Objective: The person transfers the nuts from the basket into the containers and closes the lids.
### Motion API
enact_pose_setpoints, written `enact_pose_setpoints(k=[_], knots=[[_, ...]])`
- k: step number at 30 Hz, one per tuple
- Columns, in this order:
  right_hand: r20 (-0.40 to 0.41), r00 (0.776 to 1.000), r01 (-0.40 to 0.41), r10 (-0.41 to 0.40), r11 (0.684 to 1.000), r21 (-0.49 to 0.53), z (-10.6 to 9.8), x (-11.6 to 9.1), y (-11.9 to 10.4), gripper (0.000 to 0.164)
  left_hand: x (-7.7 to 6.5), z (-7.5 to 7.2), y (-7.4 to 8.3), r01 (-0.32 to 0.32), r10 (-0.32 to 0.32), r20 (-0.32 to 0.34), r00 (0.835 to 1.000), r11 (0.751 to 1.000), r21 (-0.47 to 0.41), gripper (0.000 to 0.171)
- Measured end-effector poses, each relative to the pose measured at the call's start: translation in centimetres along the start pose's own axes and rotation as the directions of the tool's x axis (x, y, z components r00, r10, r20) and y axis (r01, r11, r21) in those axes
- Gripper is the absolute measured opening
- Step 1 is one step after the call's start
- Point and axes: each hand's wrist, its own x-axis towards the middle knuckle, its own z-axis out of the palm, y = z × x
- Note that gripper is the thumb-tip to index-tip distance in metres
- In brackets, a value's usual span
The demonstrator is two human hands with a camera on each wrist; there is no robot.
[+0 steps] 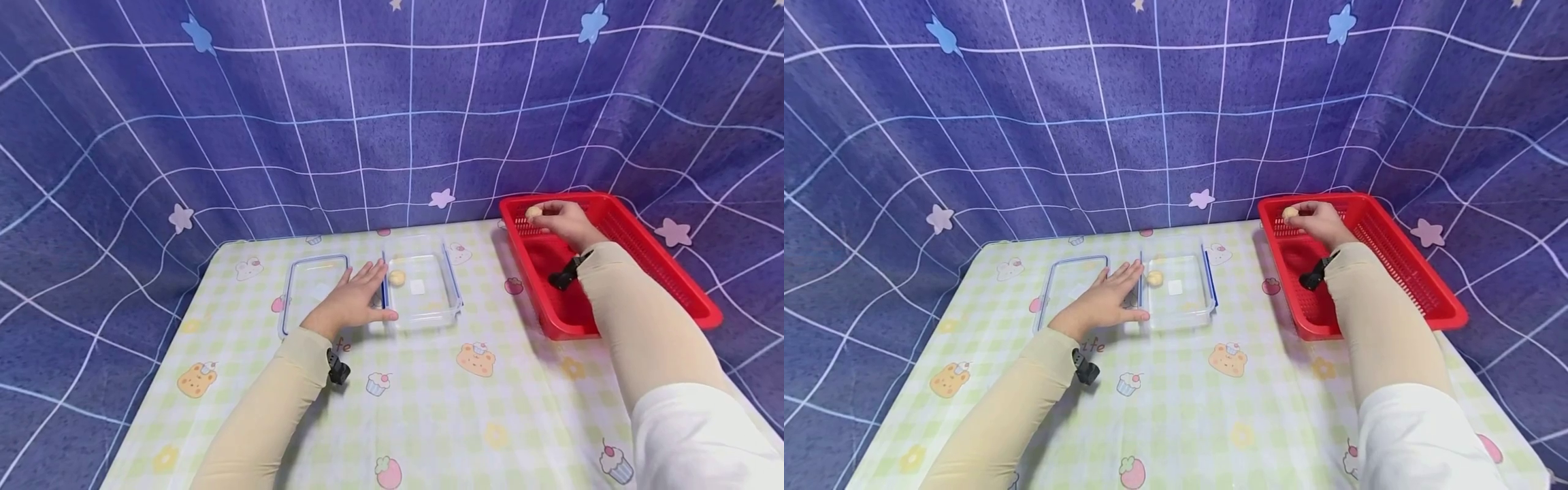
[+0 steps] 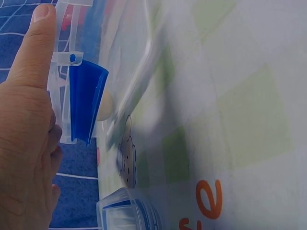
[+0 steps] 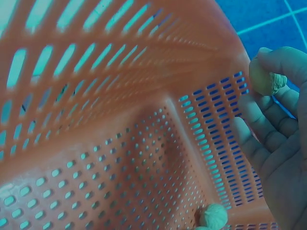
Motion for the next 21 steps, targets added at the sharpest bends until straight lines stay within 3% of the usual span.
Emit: enact_pose_setpoints(k=[9,16,21], knots=[[-0.03,0.999,0.027,-0.028,0.999,-0.019,0.3,0.5,-0.8,0.043,0.2,0.0,0.1,0.0,0.0,0.0,1.0,1.0,0.028,0.111],[-0.01,0.999,0.032,-0.031,0.999,0.022,0.7,0.3,-1.9,0.044,0.3,0.1,-0.1,0.008,-0.008,0.0,1.0,1.0,0.013,0.108],[-0.004,1.0,0.027,-0.027,0.999,-0.039,1.0,0.4,-2.5,0.046,0.3,0.1,-0.1,0.0,0.001,-0.006,1.0,0.999,0.032,0.108]])
